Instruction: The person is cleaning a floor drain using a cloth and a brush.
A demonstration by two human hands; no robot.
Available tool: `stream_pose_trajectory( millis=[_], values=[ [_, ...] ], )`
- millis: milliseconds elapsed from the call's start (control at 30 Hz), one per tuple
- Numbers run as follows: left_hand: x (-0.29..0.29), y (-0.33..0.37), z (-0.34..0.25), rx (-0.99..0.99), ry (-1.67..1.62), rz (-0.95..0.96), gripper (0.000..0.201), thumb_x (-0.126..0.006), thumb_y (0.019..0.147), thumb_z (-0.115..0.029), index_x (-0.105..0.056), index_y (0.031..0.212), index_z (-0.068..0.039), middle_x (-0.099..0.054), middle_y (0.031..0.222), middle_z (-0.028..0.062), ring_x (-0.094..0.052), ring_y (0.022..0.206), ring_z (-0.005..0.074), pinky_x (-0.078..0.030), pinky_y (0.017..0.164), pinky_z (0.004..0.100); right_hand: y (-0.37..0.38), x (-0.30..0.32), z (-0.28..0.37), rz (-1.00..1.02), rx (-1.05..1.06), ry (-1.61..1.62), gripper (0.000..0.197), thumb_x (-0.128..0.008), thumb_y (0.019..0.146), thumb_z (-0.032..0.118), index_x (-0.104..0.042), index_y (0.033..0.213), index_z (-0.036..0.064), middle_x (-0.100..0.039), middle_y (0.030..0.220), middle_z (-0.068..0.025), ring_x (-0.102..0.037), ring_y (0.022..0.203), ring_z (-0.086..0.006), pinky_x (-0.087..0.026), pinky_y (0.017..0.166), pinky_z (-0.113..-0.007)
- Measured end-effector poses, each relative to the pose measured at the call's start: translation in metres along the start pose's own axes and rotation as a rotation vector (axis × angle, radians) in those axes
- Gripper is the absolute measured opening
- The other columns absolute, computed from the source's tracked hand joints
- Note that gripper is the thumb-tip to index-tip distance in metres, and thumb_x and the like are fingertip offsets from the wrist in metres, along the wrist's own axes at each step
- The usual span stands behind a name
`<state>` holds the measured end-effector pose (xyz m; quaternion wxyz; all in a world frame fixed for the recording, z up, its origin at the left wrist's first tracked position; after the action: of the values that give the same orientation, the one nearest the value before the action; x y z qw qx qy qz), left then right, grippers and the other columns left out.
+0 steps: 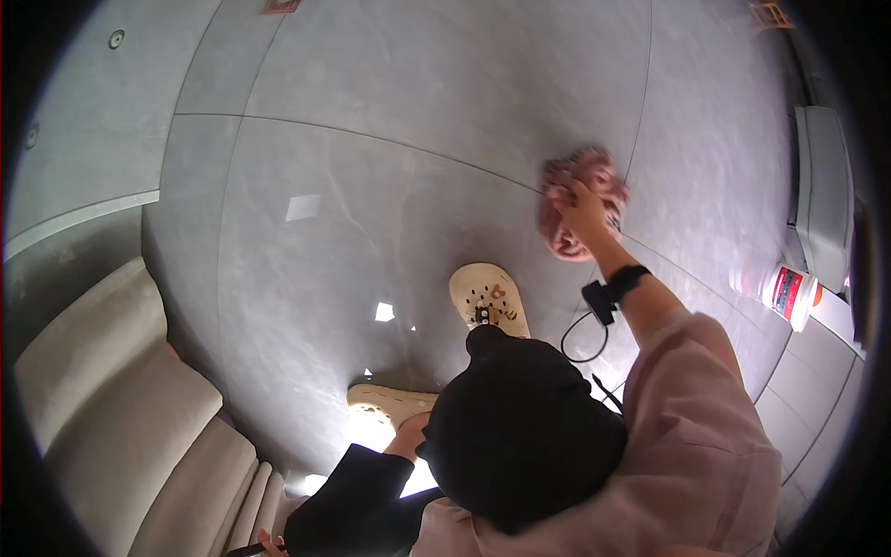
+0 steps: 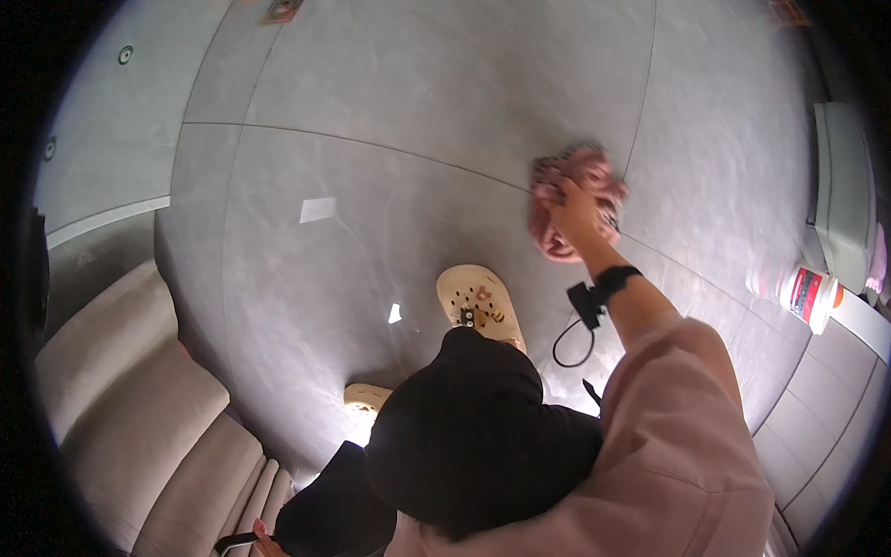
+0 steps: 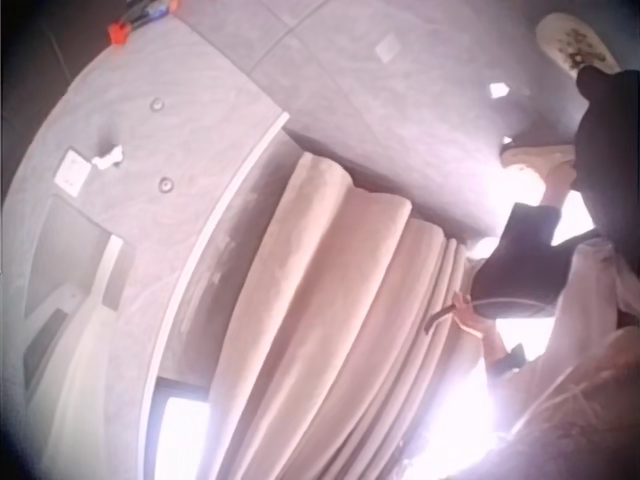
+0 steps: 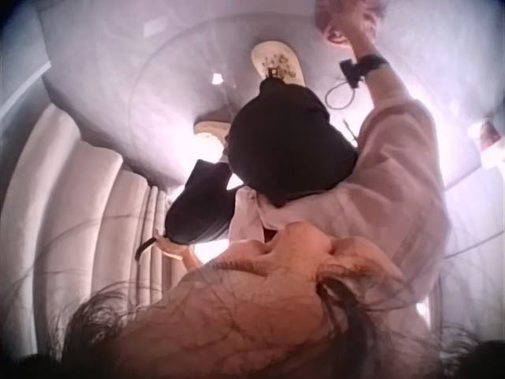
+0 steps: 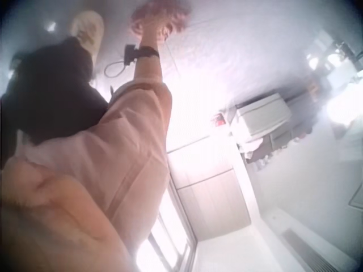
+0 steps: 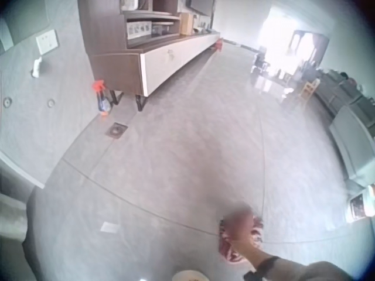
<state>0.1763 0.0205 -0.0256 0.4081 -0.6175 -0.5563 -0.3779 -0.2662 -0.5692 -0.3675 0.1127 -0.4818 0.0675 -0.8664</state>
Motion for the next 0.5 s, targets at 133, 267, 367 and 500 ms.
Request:
stream_pose_trajectory(
  millis=[133, 267, 367, 500],
  values=[
    [-0.019, 0.000, -0.044, -0.240, 0.278, 0.161, 0.048, -0.057, 0.077, -0.032, -0.051, 0.110, 0.001, -0.054, 0.099, 0.0225, -0.056, 0.080, 0.0334, -0.046, 0.068, 0.0391, 0.044, -0.042, 0.111, 0.063, 0.208, -0.147, 0.030, -0.064, 0.068, 0.022, -0.059, 0.096, 0.0106, -0.051, 0.092, -0.0173, -0.048, 0.095, -0.0358, -0.041, 0.079, -0.041],
    [-0.027, -0.007, -0.043, 0.400, -0.421, -0.001, 0.029, -0.053, 0.081, -0.040, -0.060, 0.099, -0.018, -0.048, 0.082, -0.0023, -0.043, 0.078, 0.0097, -0.038, 0.068, 0.0256, 0.062, -0.084, 0.191, 0.123, 0.283, -0.222, 0.032, -0.064, 0.069, 0.023, -0.058, 0.096, 0.0089, -0.050, 0.096, -0.0172, -0.049, 0.096, -0.0351, -0.042, 0.079, -0.042],
    [-0.012, -0.011, -0.068, -0.217, 0.265, 0.207, 0.058, -0.061, 0.073, -0.038, -0.049, 0.111, 0.004, -0.054, 0.099, 0.0237, -0.056, 0.080, 0.0355, -0.047, 0.066, 0.0389, 0.054, -0.075, 0.182, 0.152, 0.607, -0.193, 0.030, -0.061, 0.073, 0.028, -0.058, 0.093, 0.0062, -0.050, 0.100, -0.0174, -0.050, 0.093, -0.0353, -0.043, 0.077, -0.041],
    [0.008, -0.023, -0.047, -0.435, 0.211, 0.126, 0.054, -0.057, 0.076, -0.037, -0.052, 0.108, 0.007, -0.055, 0.097, 0.0247, -0.057, 0.079, 0.0345, -0.048, 0.064, 0.0367, 0.034, -0.037, 0.104, 0.237, 0.410, -0.208, 0.033, -0.060, 0.075, 0.036, -0.059, 0.090, 0.0068, -0.051, 0.094, -0.0181, -0.050, 0.090, -0.0359, -0.041, 0.075, -0.043]
  ],
)
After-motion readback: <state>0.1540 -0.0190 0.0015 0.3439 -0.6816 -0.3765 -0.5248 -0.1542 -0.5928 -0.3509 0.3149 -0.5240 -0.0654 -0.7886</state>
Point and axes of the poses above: each hand's wrist, its own y-axis towards the middle knuckle, its own x-axis out of the back of the hand, z = x × y, the point moved 5 cm from there along y, towards the middle knuckle
